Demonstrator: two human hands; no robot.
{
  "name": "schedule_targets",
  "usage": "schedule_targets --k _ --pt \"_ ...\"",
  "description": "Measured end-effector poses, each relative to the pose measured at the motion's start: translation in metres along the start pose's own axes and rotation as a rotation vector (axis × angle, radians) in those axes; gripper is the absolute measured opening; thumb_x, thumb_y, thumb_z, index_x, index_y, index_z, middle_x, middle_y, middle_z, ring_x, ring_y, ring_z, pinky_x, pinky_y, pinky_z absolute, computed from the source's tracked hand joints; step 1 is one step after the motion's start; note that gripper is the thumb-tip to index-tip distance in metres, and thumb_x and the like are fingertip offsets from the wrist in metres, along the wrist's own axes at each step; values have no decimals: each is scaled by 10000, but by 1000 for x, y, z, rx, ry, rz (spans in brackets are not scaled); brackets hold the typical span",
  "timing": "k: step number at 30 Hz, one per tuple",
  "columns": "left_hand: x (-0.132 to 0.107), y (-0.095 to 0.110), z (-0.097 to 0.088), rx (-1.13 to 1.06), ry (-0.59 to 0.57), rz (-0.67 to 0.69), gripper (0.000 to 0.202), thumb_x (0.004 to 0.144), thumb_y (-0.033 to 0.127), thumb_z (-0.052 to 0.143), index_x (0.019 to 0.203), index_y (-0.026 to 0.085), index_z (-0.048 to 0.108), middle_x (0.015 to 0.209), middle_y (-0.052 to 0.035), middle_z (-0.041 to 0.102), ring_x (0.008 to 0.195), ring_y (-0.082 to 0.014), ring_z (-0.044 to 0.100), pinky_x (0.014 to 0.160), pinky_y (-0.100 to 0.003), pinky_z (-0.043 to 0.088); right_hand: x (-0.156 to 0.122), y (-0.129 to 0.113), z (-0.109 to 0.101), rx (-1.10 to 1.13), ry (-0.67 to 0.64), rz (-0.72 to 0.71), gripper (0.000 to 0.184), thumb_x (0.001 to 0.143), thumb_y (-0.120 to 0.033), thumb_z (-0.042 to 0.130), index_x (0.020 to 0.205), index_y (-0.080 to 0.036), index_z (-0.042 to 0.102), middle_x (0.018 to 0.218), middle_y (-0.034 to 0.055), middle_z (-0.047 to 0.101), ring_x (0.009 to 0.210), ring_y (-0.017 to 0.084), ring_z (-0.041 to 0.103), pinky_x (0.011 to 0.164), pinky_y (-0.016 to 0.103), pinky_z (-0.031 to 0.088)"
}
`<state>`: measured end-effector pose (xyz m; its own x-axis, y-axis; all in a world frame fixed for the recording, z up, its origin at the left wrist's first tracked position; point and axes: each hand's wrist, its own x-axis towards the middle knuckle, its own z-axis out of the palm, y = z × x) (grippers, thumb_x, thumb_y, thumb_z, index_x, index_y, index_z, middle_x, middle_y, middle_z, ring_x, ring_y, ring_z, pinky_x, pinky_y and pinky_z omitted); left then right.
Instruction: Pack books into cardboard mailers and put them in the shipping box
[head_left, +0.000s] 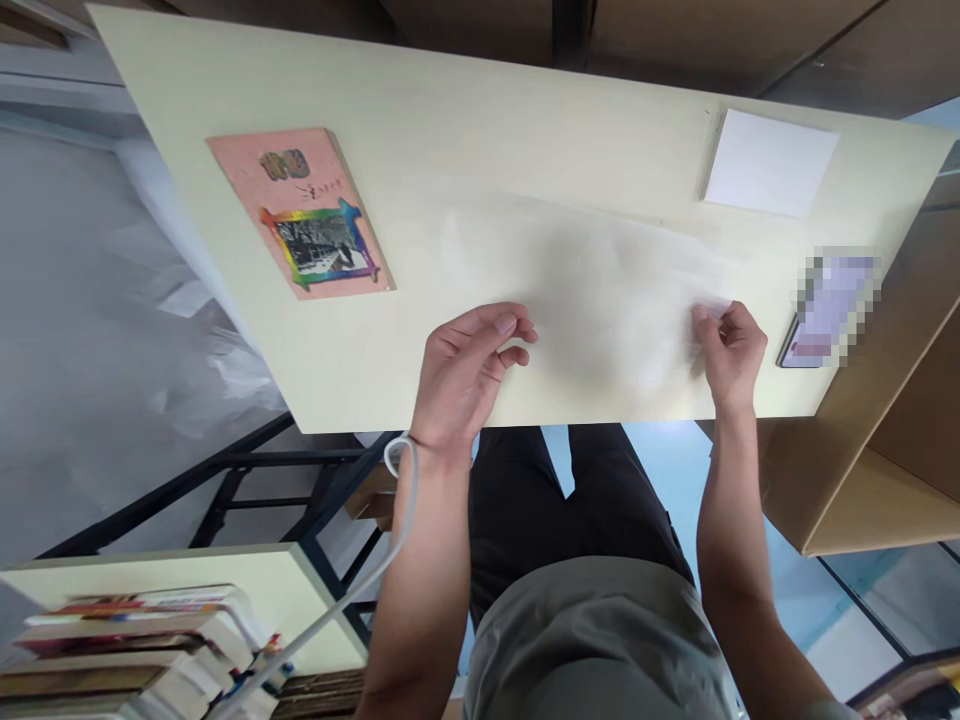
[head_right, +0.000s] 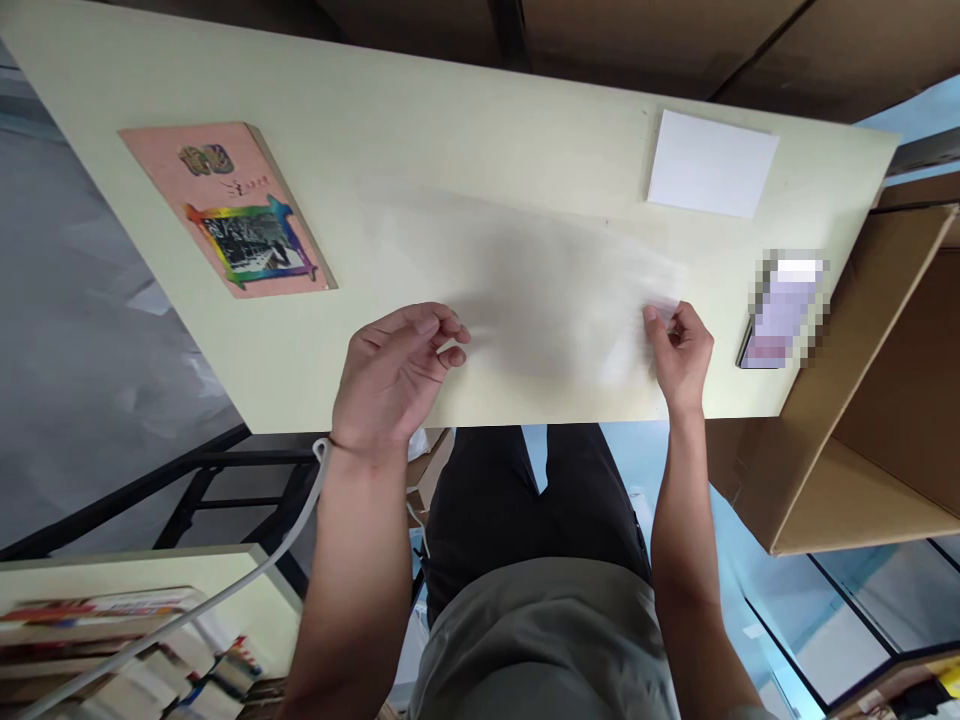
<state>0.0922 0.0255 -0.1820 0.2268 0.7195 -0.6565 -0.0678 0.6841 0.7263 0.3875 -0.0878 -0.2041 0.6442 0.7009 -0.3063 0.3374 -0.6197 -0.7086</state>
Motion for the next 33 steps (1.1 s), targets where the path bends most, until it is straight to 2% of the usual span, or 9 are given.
schedule_targets --k 11,14,20,27,30,33 --pt "-2 -3 0 31 27 -14 307 819 422 962 1049 234 880 1013 -89 814 911 -212 745 698 -316 588 0 4 1 18 7 -25 457 988 -624 765 793 -254 579 697 -59 399 635 128 364 578 303 303" --pt "-2 -3 2 13 30 0 305 821 476 965 979 229 879 983 -85 818 882 -195 740 658 -283 569 0 5 1 27 7 -42 451 1007 -611 757 800 -253 578 702 -60 401 637 126 367 578 297 305" --pt "1 -6 6 62 115 50 380 797 547 982 814 205 816 878 -64 801 742 -153 699 606 -266 558 1 6 0 8 6 -63 456 1019 -580 745 776 -252 542 697 -68 392 627 117 365 575 286 304" --pt "7 -14 -1 127 210 136 529 835 638 939 677 212 668 685 -13 689 654 -130 646 569 -243 535 1 6 2 16 12 -38 403 1006 -548 736 792 -246 578 702 -66 405 635 118 377 583 280 308" --pt "12 -17 -6 153 238 178 461 873 648 908 803 223 743 824 -39 768 703 -138 685 577 -246 544 0 6 1 19 4 -22 398 1004 -541 730 790 -245 570 705 -68 408 638 116 376 590 279 314" --pt "17 -18 -9 220 273 276 418 870 588 936 1118 273 819 1097 -66 833 888 -176 769 682 -273 610 0 5 0 14 2 -16 412 996 -552 736 785 -245 559 703 -71 409 638 115 377 591 277 315"
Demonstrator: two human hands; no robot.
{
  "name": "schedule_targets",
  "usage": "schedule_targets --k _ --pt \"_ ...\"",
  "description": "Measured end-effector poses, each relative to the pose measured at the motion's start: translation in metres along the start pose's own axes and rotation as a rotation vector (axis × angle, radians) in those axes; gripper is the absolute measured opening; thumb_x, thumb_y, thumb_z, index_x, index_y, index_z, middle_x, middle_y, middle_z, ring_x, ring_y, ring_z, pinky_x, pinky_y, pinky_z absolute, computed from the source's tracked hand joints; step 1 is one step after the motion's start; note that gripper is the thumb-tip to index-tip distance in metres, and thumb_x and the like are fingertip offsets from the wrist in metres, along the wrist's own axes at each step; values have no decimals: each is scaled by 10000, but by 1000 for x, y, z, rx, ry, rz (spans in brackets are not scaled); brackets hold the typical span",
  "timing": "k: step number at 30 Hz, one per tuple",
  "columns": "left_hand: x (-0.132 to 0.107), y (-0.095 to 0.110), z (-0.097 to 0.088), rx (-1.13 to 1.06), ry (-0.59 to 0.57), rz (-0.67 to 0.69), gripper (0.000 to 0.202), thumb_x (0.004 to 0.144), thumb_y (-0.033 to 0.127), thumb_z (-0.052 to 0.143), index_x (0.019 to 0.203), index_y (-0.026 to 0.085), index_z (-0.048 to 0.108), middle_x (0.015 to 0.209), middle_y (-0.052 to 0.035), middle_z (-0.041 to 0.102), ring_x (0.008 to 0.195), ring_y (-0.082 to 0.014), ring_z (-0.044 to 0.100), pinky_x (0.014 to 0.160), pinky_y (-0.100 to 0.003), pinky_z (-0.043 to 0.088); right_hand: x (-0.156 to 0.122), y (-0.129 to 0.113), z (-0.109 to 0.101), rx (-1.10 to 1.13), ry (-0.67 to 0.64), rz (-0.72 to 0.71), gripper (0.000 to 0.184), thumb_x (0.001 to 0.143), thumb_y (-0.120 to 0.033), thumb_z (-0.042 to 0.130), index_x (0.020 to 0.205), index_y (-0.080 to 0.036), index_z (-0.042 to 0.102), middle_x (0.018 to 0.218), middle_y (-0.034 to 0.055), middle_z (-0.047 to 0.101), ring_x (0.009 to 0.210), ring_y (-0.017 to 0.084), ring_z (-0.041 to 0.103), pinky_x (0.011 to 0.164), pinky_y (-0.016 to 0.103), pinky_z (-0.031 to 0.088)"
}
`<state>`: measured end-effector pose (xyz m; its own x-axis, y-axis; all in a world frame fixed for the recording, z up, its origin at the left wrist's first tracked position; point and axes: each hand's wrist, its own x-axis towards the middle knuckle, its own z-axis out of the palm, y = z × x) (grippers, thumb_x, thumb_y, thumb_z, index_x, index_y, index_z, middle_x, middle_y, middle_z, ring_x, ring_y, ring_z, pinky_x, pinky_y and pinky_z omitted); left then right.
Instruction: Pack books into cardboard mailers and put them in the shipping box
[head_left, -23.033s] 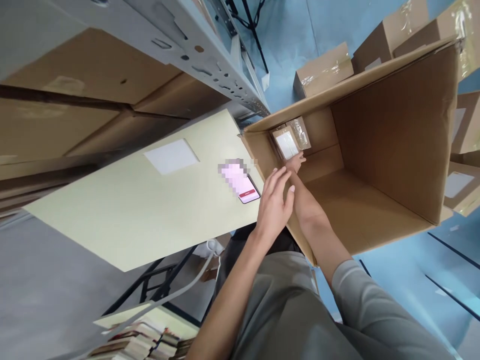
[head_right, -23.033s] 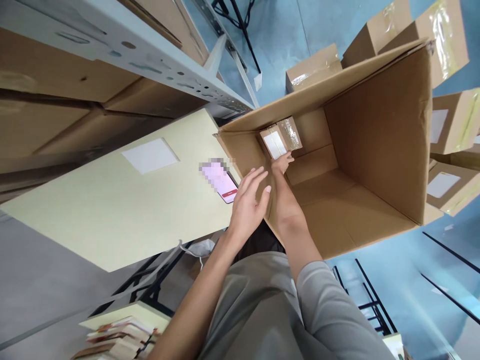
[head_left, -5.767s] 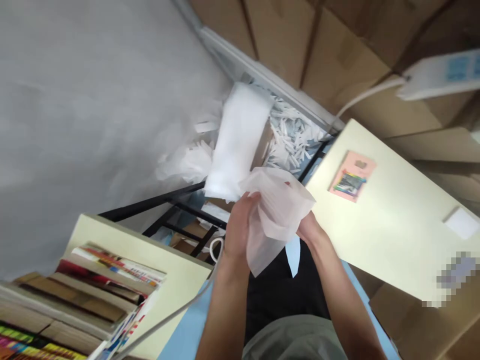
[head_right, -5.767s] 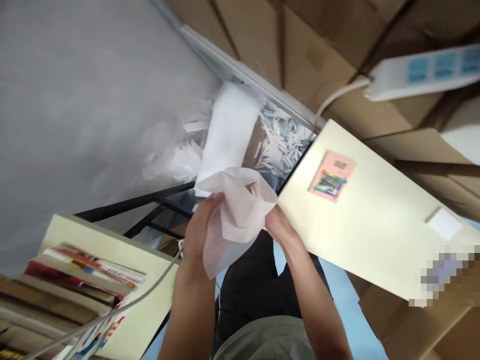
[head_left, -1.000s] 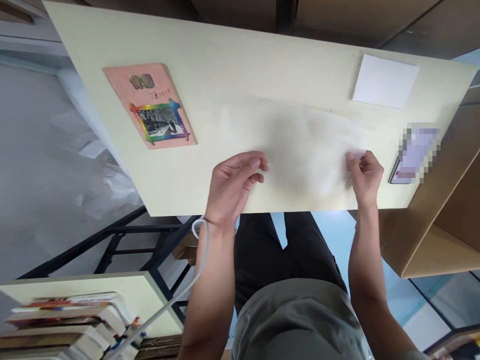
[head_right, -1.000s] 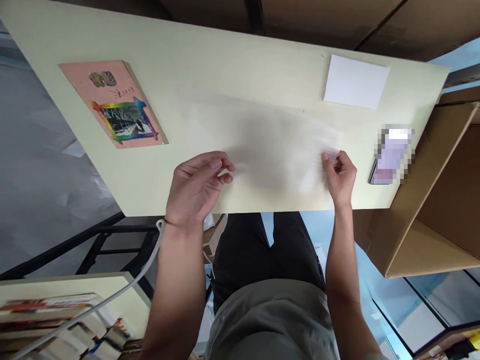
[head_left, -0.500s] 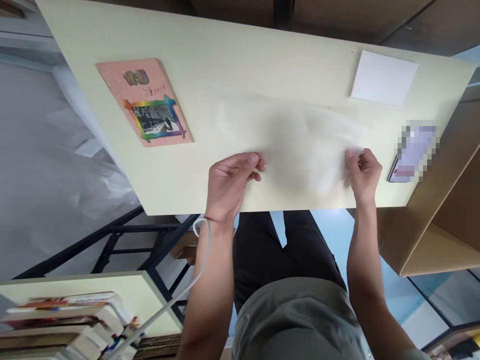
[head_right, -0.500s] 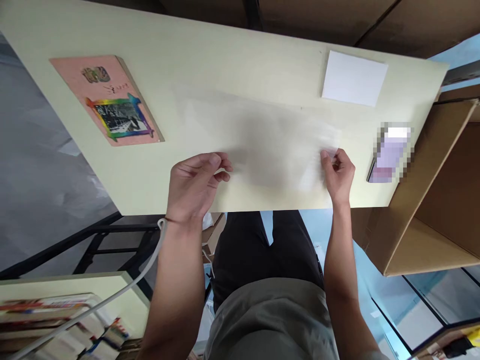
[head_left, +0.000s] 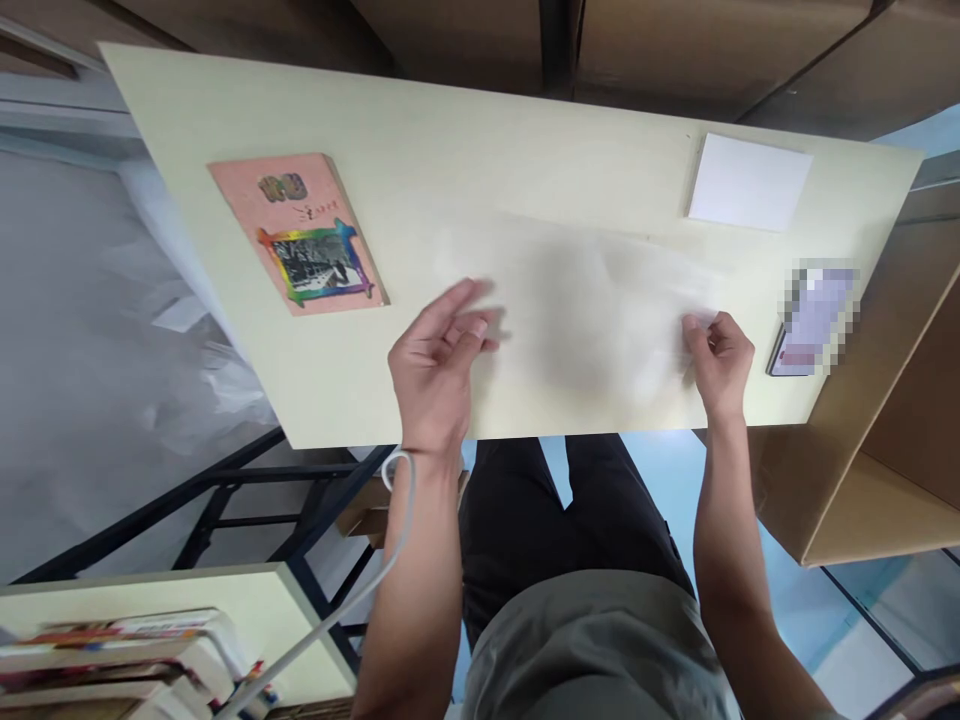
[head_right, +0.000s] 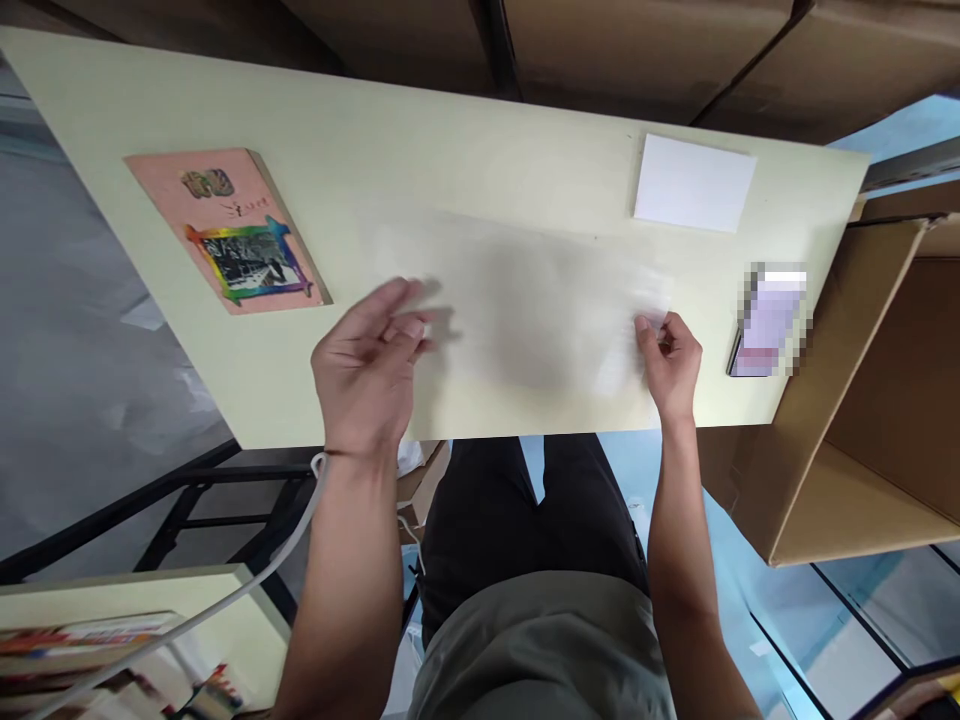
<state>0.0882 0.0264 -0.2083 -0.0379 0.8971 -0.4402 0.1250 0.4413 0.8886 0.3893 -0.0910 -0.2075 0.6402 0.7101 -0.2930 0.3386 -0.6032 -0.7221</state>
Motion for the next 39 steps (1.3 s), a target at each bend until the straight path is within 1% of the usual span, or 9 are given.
schedule_targets --k 6,8,10,12,19,27,29,32,39 --pt "4 -4 -3 165 223 255 522 1084 618 703 1448 246 739 871 -4 774 797 -164 756 818 -377 655 -1 -8 7 -40 73 -3 461 1016 -645 713 826 -246 584 697 -74 392 635 124 386 586 277 318" --pt "6 -6 -4 277 124 340 627 1084 645 684 1600 291 628 1249 -77 815 1196 -273 785 1042 -481 648 1 -11 13 -82 171 -17 453 1042 -647 679 853 -240 614 680 -81 367 618 125 368 579 280 307" --pt "10 -10 -3 465 -67 401 788 1036 673 730 1715 343 503 1699 -107 594 1645 -384 490 1317 -589 474 5 -14 17 -135 237 -41 426 1069 -624 644 908 -230 658 663 -88 351 596 125 351 574 281 300" --pt "13 -18 1 651 -256 417 876 1020 699 719 1770 353 429 1885 -90 328 1784 -422 174 1437 -666 227 12 -16 17 -196 252 -72 389 1094 -588 617 984 -223 696 654 -93 354 581 124 353 577 278 305" --pt "11 -39 11 814 -355 415 870 1098 716 536 1808 240 376 1920 -137 186 1797 -419 57 1441 -693 16 33 -5 7 -395 194 -112 318 1115 -494 580 1052 -217 724 634 -82 473 569 129 454 620 277 387" --pt "0 -27 15 863 -330 362 951 1097 756 494 1823 168 318 1920 -187 111 1793 -440 10 1429 -711 -1 24 -3 6 -487 505 -89 416 1161 -513 465 1279 -207 721 1032 107 741 884 237 730 819 411 610" --pt "-4 -28 15 842 -309 359 969 1082 773 515 1813 160 343 1912 -199 137 1792 -445 19 1427 -715 -7 9 -17 19 -466 405 -213 469 1163 -519 451 1453 -226 673 1329 184 721 1210 315 739 986 512 637" --pt "-6 -34 12 785 -287 374 1022 1052 795 560 1805 137 352 1896 -227 192 1791 -445 56 1434 -696 -9 -10 -33 49 -467 73 -342 630 1126 -569 531 1682 -273 521 1728 195 503 1650 416 451 1238 673 516" --pt "2 -34 1 728 -326 354 1030 1039 790 591 1805 148 342 1883 -225 259 1791 -407 136 1453 -640 85 -14 -15 80 -666 -83 -356 751 1132 -575 506 1802 -266 363 1909 158 254 1786 399 207 1362 728 328"
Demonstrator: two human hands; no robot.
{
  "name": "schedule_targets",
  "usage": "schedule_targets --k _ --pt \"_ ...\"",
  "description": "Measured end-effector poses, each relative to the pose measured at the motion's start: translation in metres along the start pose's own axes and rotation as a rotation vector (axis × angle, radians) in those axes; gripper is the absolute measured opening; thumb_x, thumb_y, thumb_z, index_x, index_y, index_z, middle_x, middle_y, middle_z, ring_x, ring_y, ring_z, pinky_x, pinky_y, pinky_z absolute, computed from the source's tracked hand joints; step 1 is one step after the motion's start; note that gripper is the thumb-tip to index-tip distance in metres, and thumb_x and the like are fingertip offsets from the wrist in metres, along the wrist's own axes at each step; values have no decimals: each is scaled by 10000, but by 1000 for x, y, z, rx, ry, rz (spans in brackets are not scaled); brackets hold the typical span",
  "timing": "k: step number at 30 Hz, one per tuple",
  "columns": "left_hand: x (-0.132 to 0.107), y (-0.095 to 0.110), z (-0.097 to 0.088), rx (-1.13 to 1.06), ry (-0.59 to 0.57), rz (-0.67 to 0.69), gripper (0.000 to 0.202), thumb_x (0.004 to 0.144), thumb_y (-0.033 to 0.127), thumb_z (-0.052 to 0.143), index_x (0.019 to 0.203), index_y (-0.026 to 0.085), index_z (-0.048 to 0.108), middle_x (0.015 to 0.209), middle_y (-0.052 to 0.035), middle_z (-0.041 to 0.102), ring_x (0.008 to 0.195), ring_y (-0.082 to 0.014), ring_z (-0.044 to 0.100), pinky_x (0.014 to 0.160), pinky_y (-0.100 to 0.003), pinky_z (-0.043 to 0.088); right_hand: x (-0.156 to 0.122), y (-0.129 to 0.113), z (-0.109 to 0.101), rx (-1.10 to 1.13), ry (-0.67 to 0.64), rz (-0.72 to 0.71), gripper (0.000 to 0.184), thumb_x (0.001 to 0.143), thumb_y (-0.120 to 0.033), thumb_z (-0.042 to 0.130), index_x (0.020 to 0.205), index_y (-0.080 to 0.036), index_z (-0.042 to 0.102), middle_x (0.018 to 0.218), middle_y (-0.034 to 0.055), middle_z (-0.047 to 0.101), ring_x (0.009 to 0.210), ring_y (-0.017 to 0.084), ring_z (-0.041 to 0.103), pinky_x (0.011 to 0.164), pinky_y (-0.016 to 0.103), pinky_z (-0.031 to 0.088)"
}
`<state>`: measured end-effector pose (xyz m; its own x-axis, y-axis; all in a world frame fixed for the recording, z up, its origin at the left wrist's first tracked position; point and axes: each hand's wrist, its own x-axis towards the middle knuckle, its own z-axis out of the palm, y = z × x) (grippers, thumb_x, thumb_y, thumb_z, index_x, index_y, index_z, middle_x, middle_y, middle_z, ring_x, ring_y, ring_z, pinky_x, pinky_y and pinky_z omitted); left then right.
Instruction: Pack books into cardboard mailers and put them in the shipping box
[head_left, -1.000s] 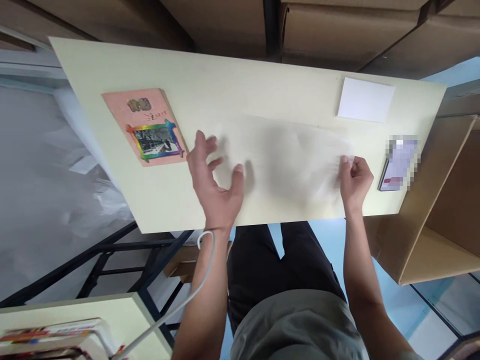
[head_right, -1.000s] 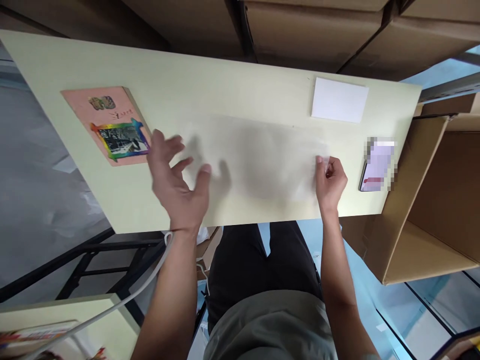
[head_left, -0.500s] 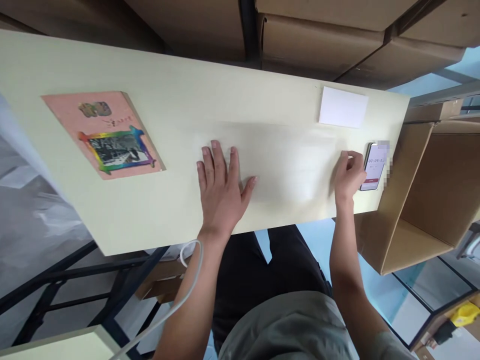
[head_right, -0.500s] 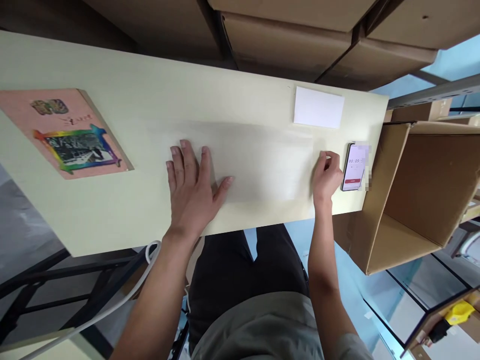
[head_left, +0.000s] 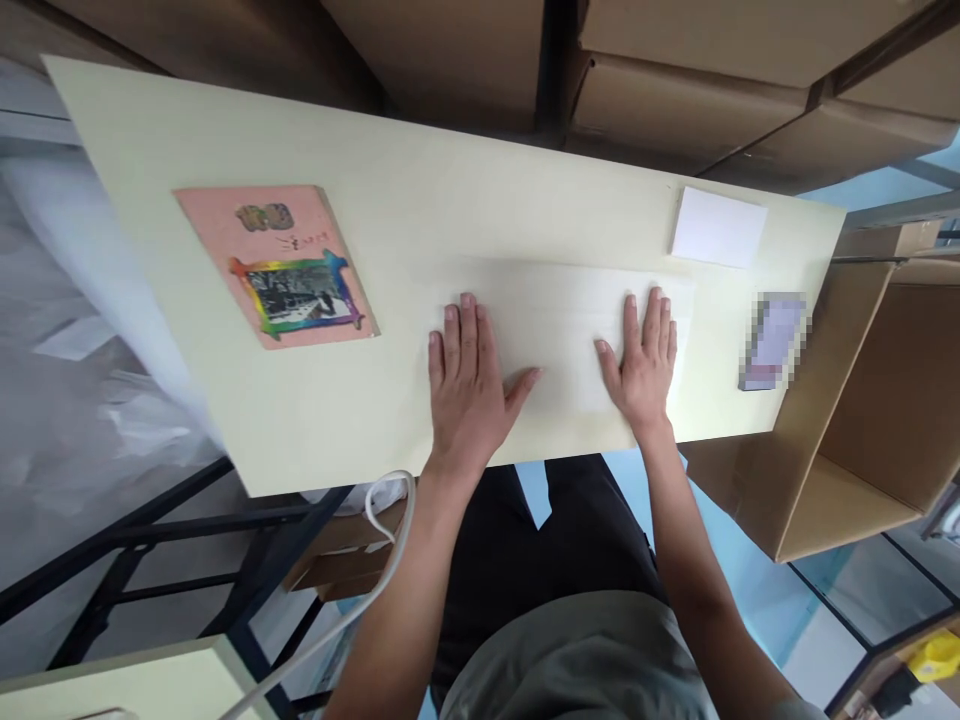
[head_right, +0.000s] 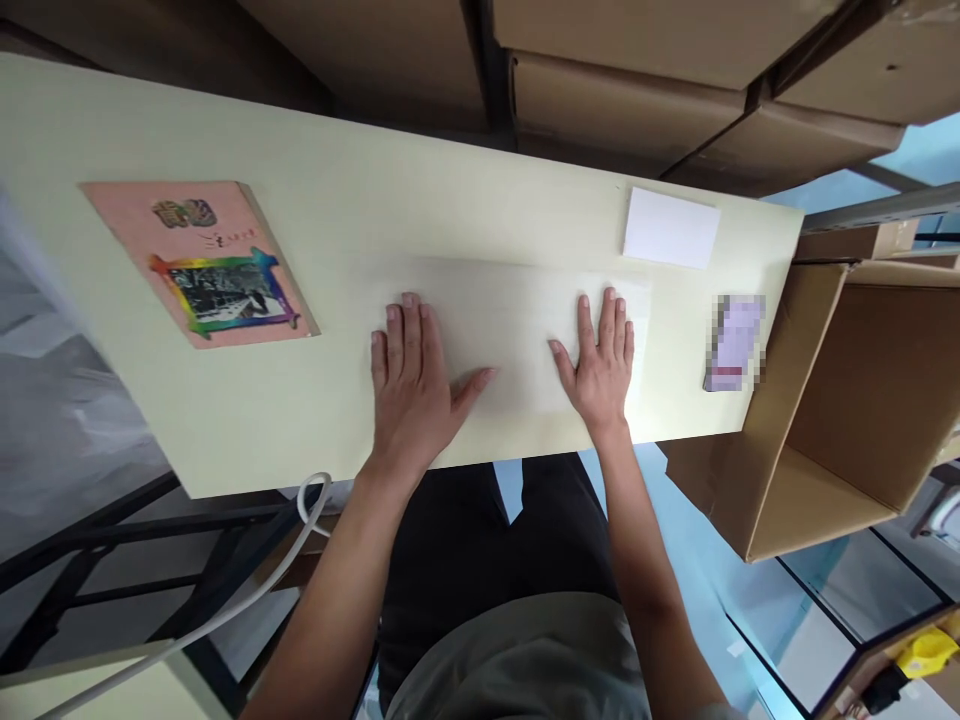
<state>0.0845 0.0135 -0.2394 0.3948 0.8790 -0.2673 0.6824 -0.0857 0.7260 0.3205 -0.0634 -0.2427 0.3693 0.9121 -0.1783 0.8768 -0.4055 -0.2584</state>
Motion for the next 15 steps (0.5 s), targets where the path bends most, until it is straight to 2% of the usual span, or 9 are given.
schedule_targets --k 2,4,7,10,12,15 --pt "-3 1 -10 -36 16 13 950 1064 747 589 1798 186 369 1866 -209 326 1777 -396 219 1443 -629 189 -1 1 -5 3 9 -8 755 1139 -564 498 1811 -261 333 1911 166 246 1785 411 206 1361 754 310" --pt "-9 1 -25 -109 88 10 782 1103 672 577 1750 246 470 1792 -177 486 1703 -373 416 1389 -586 365 -2 -6 -13 22 42 -18 763 1137 -558 512 1812 -259 319 1902 176 265 1779 433 216 1349 788 308" --pt "-20 -5 -55 -210 279 -36 498 1146 549 564 1554 294 692 1524 -126 748 1395 -308 728 1190 -486 592 -1 -38 -22 101 104 -56 758 1120 -529 573 1799 -279 347 1876 172 326 1766 463 242 1321 822 346" --pt "-24 -20 -84 -245 464 -90 387 1146 516 584 1348 271 807 1296 -101 831 1140 -255 806 1043 -433 653 3 -93 -20 248 114 -133 701 1117 -486 600 1771 -315 412 1824 142 426 1744 442 317 1308 793 420" --pt "-21 -34 -100 -255 536 -134 375 1128 533 617 1269 261 833 1235 -96 832 1128 -255 800 1009 -424 661 6 -138 -14 369 69 -195 646 1128 -461 593 1748 -342 454 1770 120 507 1705 397 413 1309 729 480" --pt "-12 -56 -120 -261 591 -203 343 1111 525 649 1206 263 849 1183 -97 814 1199 -274 777 1042 -437 654 13 -202 2 528 -48 -274 571 1160 -409 547 1726 -360 482 1702 107 589 1618 332 547 1280 612 567"
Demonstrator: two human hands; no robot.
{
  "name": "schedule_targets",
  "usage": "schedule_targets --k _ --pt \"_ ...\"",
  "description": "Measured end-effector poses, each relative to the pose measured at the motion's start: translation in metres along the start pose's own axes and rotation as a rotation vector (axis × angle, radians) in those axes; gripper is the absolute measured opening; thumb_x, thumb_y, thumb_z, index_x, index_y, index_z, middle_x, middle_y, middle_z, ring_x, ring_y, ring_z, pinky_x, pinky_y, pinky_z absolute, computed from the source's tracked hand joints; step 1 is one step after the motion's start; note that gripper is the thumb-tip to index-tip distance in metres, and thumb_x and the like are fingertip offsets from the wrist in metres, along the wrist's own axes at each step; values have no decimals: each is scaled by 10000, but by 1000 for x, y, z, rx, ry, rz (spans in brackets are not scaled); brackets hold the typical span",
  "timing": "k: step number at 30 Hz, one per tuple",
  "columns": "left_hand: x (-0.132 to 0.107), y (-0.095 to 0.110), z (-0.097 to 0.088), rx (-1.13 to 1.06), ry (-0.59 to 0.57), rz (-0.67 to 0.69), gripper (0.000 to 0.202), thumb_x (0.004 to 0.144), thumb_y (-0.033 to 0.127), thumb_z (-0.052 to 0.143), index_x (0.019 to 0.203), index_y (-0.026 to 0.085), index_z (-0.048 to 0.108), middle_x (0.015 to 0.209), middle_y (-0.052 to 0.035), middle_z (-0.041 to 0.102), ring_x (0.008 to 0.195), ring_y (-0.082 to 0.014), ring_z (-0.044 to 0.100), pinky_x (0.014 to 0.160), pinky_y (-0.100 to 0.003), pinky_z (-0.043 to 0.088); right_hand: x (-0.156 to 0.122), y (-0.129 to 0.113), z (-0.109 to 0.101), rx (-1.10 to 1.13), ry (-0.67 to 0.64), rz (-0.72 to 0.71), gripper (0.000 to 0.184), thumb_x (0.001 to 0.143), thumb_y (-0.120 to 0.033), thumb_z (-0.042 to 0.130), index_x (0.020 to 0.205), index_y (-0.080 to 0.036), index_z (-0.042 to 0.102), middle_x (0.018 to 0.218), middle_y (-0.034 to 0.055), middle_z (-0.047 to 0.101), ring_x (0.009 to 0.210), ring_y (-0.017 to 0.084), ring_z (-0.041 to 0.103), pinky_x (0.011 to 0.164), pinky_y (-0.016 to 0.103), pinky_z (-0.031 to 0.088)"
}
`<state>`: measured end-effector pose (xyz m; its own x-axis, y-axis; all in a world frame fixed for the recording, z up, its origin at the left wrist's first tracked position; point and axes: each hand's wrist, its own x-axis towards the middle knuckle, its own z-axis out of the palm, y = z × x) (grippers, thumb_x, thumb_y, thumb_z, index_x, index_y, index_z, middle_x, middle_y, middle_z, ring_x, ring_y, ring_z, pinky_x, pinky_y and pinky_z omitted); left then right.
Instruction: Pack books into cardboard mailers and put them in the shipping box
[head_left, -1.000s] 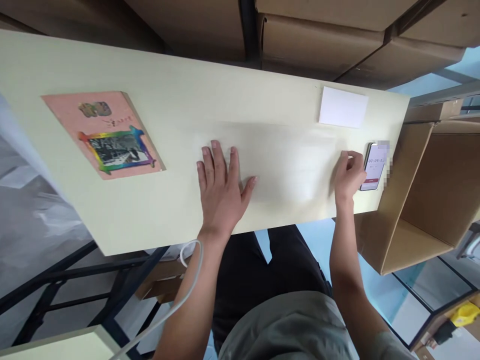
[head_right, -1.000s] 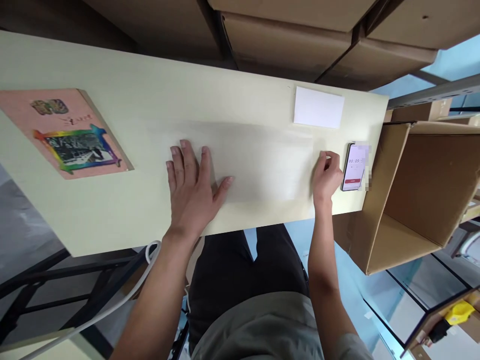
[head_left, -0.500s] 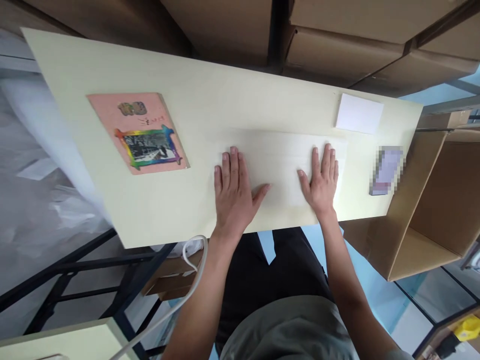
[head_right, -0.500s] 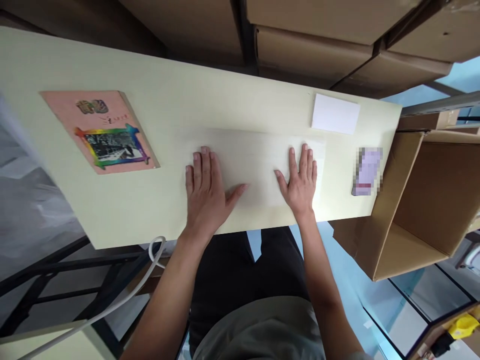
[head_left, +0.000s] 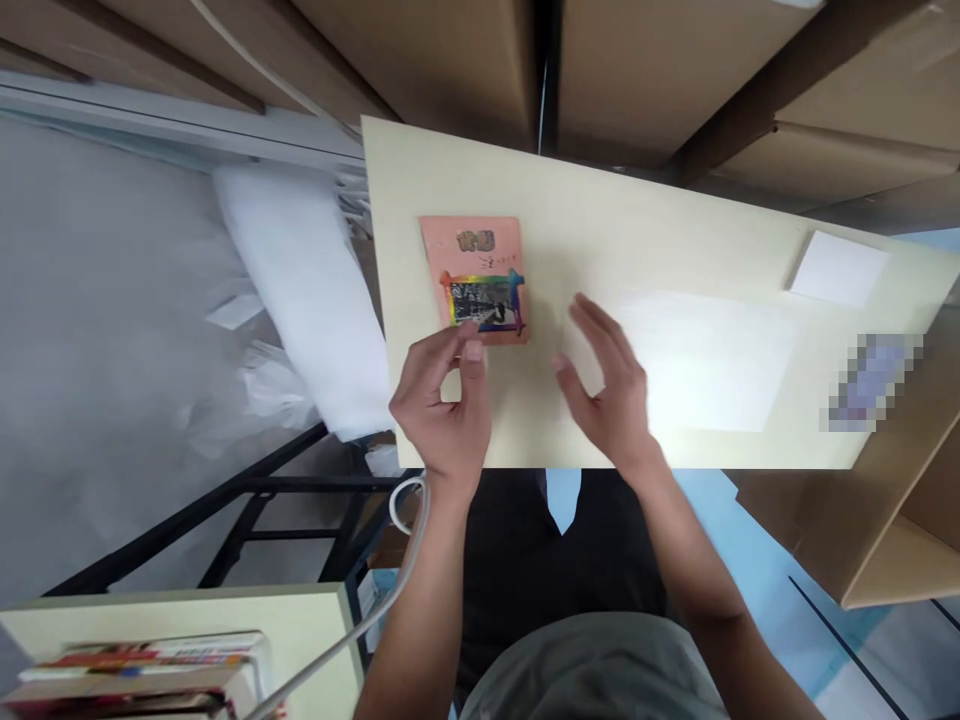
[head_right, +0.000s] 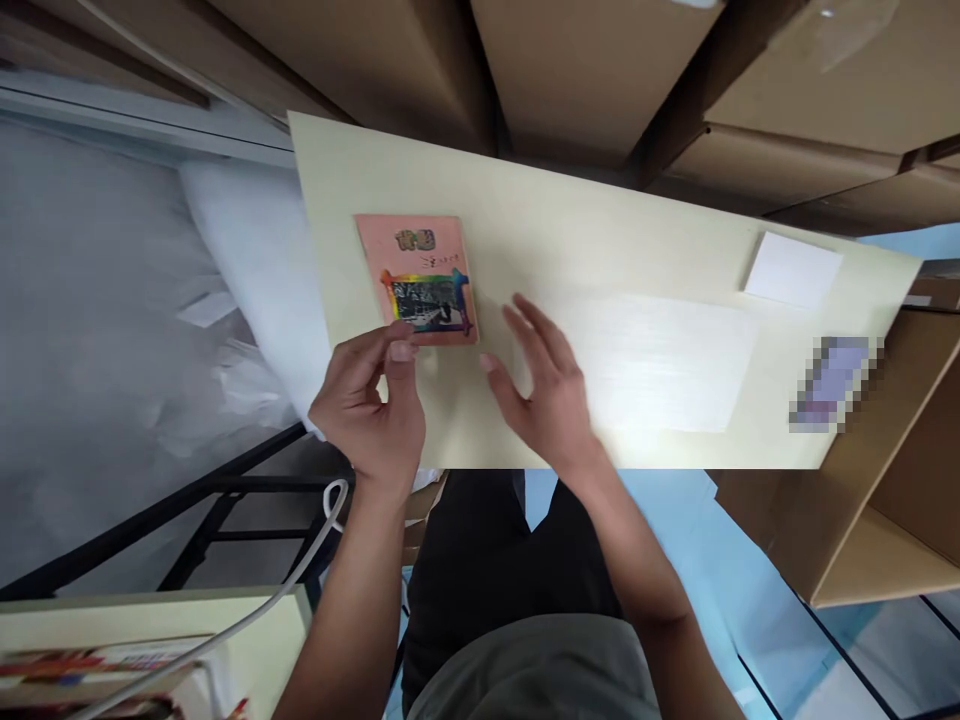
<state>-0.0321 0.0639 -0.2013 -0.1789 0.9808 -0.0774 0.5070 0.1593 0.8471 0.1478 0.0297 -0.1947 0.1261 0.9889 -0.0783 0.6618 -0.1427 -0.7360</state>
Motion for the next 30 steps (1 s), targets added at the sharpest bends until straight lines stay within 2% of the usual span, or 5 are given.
schedule_targets --k 7,13,17,22,30 --pt "43 -33 -14 -120 18 -187 415 1013 440 796 1379 251 745 1450 -113 715 1159 -239 785 1085 -437 656 20 -32 72 -47 7 49 555 1158 -267 504 1711 -315 486 1653 151 608 1551 332 586 1238 590 597" --pt "61 -30 -15 -404 -121 -417 408 881 525 926 1178 266 822 1151 -70 839 1128 -255 805 914 -358 700 18 -36 84 -23 6 98 576 1147 -252 529 1716 -324 475 1681 143 587 1557 351 577 1260 604 572" --pt "45 6 -18 -388 -155 -365 297 893 536 931 1014 275 856 933 -22 817 946 -223 795 789 -341 701 12 -40 58 80 8 97 542 1182 -303 483 1724 -313 464 1627 138 639 1511 296 635 1205 511 636" --pt "1 41 3 -406 -272 -383 339 891 568 927 971 254 830 796 -8 762 796 -189 761 682 -288 644 -15 -16 -9 164 154 228 494 1181 -337 493 1672 -354 547 1501 98 740 1283 258 767 1052 456 716" --pt "-47 35 70 -349 -400 -327 392 970 564 817 1149 216 842 1029 -74 828 902 -199 783 749 -298 638 -53 48 -63 216 236 442 347 1080 -322 655 1412 -294 755 1247 69 831 907 191 798 781 369 723"
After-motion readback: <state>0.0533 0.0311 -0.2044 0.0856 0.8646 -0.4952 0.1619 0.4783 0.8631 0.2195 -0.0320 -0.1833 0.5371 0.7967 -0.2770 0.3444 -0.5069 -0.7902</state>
